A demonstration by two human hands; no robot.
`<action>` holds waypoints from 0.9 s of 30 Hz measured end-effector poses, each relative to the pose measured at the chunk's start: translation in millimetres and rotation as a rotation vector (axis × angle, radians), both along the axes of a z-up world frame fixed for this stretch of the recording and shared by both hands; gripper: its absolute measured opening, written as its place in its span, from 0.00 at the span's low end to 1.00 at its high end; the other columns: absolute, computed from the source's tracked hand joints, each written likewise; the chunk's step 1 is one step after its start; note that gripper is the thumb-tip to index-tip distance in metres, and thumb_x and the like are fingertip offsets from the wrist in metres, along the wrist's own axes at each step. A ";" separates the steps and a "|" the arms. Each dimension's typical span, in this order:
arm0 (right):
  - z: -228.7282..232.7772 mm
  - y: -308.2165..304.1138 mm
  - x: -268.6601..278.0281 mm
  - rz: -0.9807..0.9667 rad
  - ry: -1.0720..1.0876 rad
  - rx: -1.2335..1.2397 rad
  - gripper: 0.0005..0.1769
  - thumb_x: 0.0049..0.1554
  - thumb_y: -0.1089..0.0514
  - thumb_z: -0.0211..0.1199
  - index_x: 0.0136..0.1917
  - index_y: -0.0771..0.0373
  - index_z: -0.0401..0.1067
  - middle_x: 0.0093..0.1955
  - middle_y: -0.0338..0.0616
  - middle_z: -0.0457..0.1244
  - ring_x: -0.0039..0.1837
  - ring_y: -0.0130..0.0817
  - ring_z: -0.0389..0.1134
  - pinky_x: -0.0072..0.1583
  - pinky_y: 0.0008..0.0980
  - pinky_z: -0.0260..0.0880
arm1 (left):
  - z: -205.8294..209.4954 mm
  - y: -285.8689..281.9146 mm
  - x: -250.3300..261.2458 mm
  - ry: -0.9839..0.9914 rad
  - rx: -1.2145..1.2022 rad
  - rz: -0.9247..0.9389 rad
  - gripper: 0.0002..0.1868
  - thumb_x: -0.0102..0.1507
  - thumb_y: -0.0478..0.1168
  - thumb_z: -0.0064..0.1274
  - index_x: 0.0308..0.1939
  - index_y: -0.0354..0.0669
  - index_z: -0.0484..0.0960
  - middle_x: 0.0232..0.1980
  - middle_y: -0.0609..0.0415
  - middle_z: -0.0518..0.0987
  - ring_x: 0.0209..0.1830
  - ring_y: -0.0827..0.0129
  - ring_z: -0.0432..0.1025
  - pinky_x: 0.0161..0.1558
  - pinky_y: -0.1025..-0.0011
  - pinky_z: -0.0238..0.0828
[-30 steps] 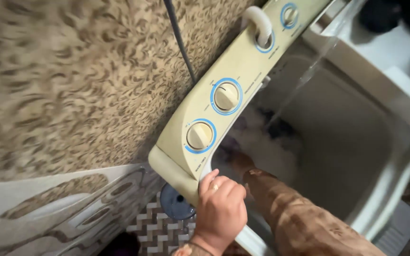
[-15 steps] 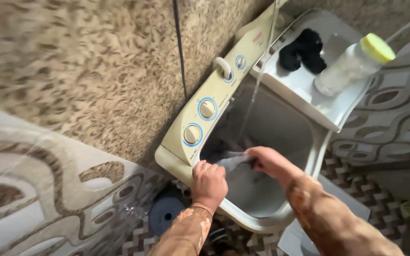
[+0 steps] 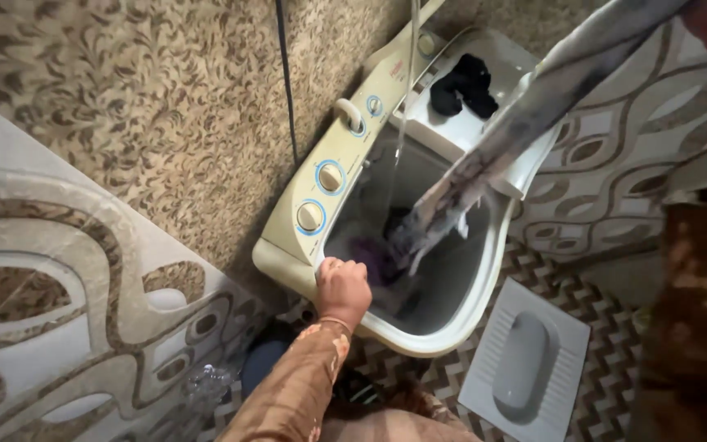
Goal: Washing clothes using a small washing machine and buckets in a bathroom.
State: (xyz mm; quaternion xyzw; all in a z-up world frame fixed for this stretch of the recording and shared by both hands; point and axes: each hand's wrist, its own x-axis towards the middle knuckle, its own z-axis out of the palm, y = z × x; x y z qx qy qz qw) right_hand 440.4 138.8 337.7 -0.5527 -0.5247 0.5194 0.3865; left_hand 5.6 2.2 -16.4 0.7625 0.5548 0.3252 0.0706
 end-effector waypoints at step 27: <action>54.2 99.5 -276.7 0.081 -0.840 1.055 0.19 0.64 0.52 0.58 0.63 0.64 0.68 0.48 0.56 0.66 0.52 0.55 0.68 0.54 0.50 0.68 | 255.4 46.2 -38.8 -0.635 0.141 -0.102 0.19 0.58 0.30 0.50 0.53 0.41 0.79 0.55 0.45 0.80 0.60 0.48 0.72 0.63 0.59 0.66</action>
